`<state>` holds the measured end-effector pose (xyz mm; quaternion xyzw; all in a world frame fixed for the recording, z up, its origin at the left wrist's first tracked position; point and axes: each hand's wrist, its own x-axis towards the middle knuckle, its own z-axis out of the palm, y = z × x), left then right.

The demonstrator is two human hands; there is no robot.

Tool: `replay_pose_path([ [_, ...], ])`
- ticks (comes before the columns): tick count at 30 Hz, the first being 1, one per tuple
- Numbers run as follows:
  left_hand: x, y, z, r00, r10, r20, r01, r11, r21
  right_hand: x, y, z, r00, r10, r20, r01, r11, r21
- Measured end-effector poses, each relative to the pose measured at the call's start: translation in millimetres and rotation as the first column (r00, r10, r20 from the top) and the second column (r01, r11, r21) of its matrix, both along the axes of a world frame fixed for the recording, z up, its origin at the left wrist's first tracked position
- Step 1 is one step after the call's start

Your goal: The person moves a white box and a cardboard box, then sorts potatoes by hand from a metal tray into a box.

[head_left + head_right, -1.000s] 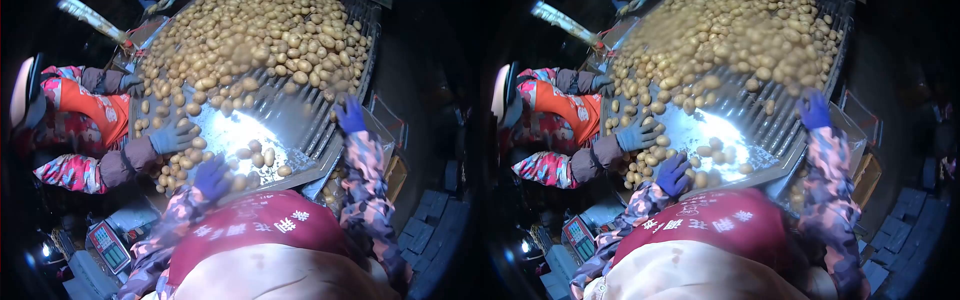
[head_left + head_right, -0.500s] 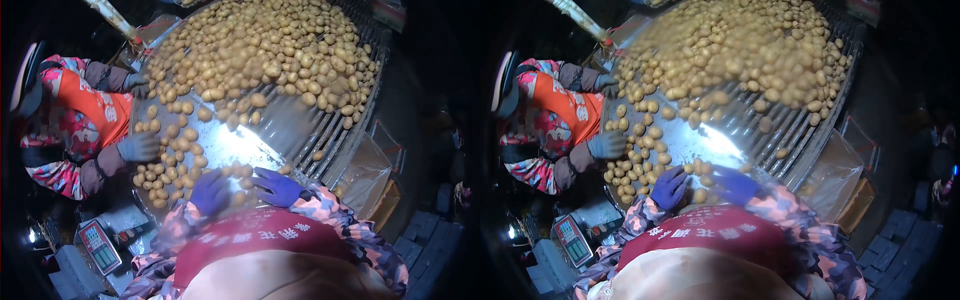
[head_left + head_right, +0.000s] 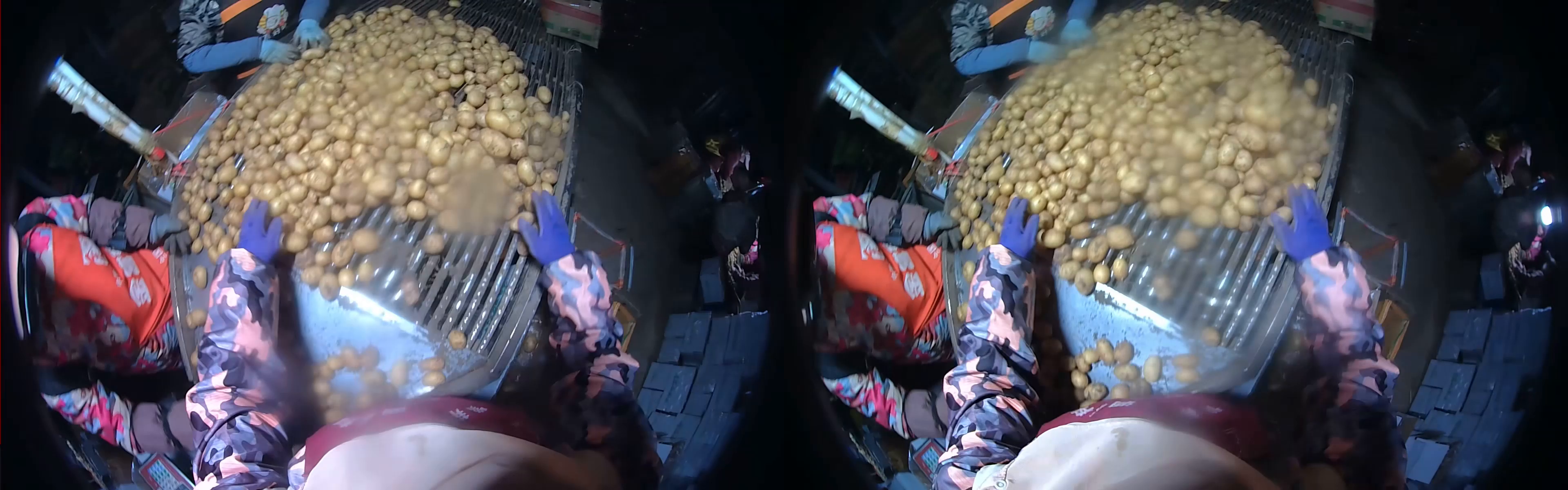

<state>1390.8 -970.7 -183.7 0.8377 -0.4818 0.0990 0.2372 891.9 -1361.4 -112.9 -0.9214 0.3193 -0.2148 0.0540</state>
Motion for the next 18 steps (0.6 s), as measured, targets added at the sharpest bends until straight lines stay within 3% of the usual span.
replay_pose_path([
  [2,34,-15,-15,0.989,0.096,-0.111,-0.097,0.995,-0.001,9,-58,-10,0.993,-0.098,0.068,0.09,0.99,0.113],
  [3,46,-27,-25,0.924,0.187,-0.333,-0.222,0.973,-0.071,15,-88,-20,0.984,-0.134,0.116,0.115,0.981,0.157],
  [4,52,-36,-14,0.954,0.215,-0.208,-0.226,0.974,-0.031,24,-111,-28,0.972,-0.168,0.161,0.134,0.97,0.204],
  [5,59,-46,-6,0.963,0.237,-0.131,-0.235,0.971,0.035,33,-130,-40,0.972,-0.211,0.098,0.191,0.965,0.182],
  [7,77,-67,0,0.962,0.235,-0.141,-0.228,0.972,0.061,50,-158,-63,0.955,-0.294,-0.031,0.295,0.946,0.135],
  [8,104,-72,-22,0.977,0.207,0.058,-0.212,0.974,0.085,53,-173,-73,0.955,-0.287,0.073,0.267,0.941,0.207],
  [9,130,-79,-42,0.955,0.157,0.25,-0.191,0.975,0.116,48,-188,-82,0.986,-0.164,0.01,0.163,0.984,0.075],
  [10,130,-96,-22,0.985,0.16,-0.07,-0.157,0.987,0.042,39,-203,-89,0.997,-0.046,-0.069,0.042,0.998,-0.049],
  [11,127,-114,2,0.915,0.128,-0.384,-0.155,0.987,-0.041,33,-211,-94,0.985,0.066,-0.161,-0.093,0.982,-0.165],
  [12,142,-122,-4,0.969,0.065,-0.239,-0.06,0.998,0.025,37,-205,-88,0.985,0.136,-0.108,-0.159,0.955,-0.248],
  [13,153,-126,-9,0.996,-0.015,-0.092,0.024,0.995,0.095,42,-201,-79,0.979,0.147,-0.139,-0.172,0.967,-0.187],
  [14,120,-145,42,0.828,-0.005,-0.561,0.095,0.987,0.131,50,-199,-69,0.973,0.159,-0.164,-0.181,0.975,-0.13],
  [15,97,-165,52,0.798,-0.034,-0.602,0.107,0.991,0.086,54,-195,-64,0.967,0.172,-0.187,-0.187,0.98,-0.067],
  [16,84,-181,41,0.834,-0.092,-0.544,0.059,0.995,-0.077,58,-188,-60,0.944,0.242,-0.223,-0.301,0.909,-0.29],
  [17,28,-192,77,0.464,-0.277,-0.842,0.063,0.958,-0.28,67,-177,-64,0.953,0.282,-0.112,-0.29,0.955,-0.065],
  [18,36,-205,47,0.669,-0.204,-0.715,0.258,0.965,-0.034,82,-165,-71,0.956,0.292,0.007,-0.289,0.944,0.157],
])
